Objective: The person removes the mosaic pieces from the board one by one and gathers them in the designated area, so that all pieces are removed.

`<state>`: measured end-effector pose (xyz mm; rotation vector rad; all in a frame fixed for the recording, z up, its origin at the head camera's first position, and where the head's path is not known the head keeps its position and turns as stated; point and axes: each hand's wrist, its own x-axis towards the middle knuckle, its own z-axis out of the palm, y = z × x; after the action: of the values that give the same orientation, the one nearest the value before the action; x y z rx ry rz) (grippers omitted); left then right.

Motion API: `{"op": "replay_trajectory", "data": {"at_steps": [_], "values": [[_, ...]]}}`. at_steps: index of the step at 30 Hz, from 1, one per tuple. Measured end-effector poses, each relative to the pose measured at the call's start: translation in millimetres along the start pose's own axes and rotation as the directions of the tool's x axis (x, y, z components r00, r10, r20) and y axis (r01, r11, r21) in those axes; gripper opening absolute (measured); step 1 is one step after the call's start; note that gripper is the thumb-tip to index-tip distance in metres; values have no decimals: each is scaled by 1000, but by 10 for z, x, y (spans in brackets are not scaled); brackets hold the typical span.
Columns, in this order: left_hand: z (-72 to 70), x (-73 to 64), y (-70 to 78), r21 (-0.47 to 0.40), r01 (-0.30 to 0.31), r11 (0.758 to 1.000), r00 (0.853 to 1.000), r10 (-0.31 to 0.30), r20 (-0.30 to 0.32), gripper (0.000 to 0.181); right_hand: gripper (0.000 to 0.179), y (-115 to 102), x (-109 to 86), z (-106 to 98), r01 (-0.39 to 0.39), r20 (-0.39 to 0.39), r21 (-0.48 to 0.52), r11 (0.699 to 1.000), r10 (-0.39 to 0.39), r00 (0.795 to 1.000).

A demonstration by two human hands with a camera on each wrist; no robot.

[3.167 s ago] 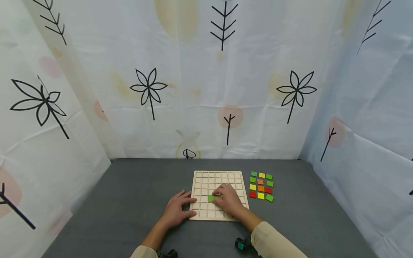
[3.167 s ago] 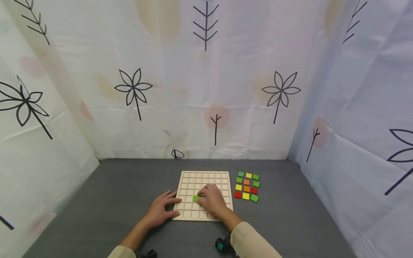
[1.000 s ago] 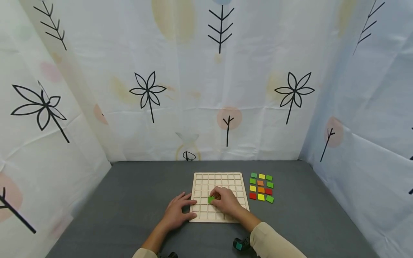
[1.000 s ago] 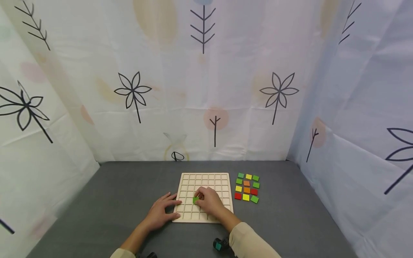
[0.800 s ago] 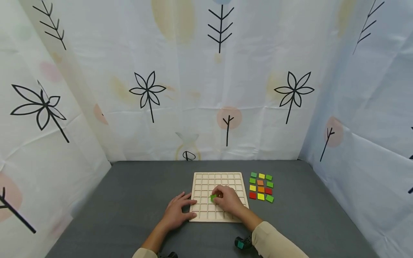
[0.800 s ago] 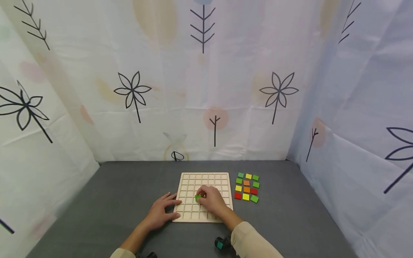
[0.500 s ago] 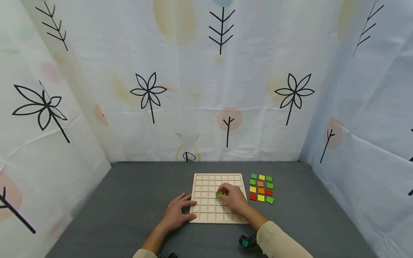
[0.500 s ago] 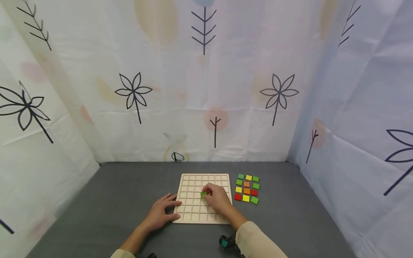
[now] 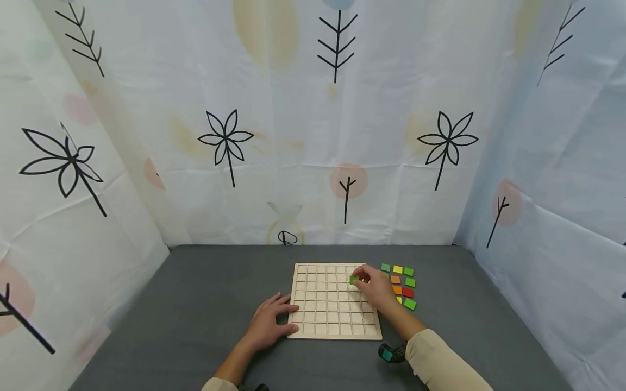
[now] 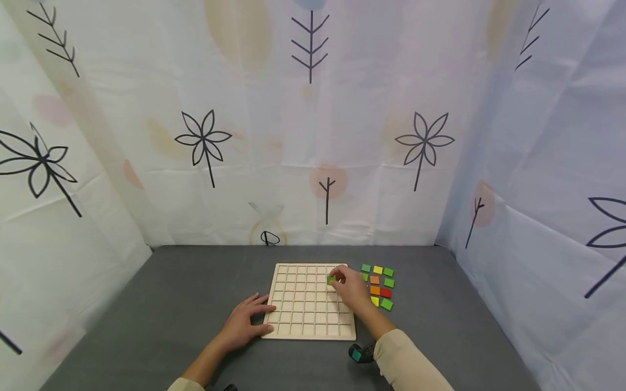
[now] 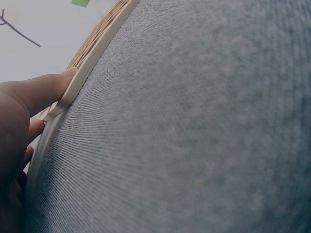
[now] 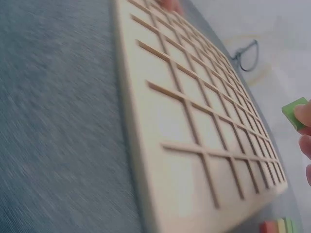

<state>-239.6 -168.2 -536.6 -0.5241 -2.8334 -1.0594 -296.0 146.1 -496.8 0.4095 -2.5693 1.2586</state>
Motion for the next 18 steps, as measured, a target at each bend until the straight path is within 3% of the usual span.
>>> {"op": "replay_trajectory", "data": {"at_steps": [4,11,18], "values": [[5,5,-6,0,-3,1000,1000,3,0,46,16,63,22,-97,-29,-33,-14,999,29,999],[3,14,-14,8,-5,1000,1000,5,2,46,16,177,34,-216,-17,-95,-22,1000,14,995],[4,13,-9,2,-3,1000,1000,3,5,46,16,329,28,-340,-104,-121,-47,993,97,988]]}}
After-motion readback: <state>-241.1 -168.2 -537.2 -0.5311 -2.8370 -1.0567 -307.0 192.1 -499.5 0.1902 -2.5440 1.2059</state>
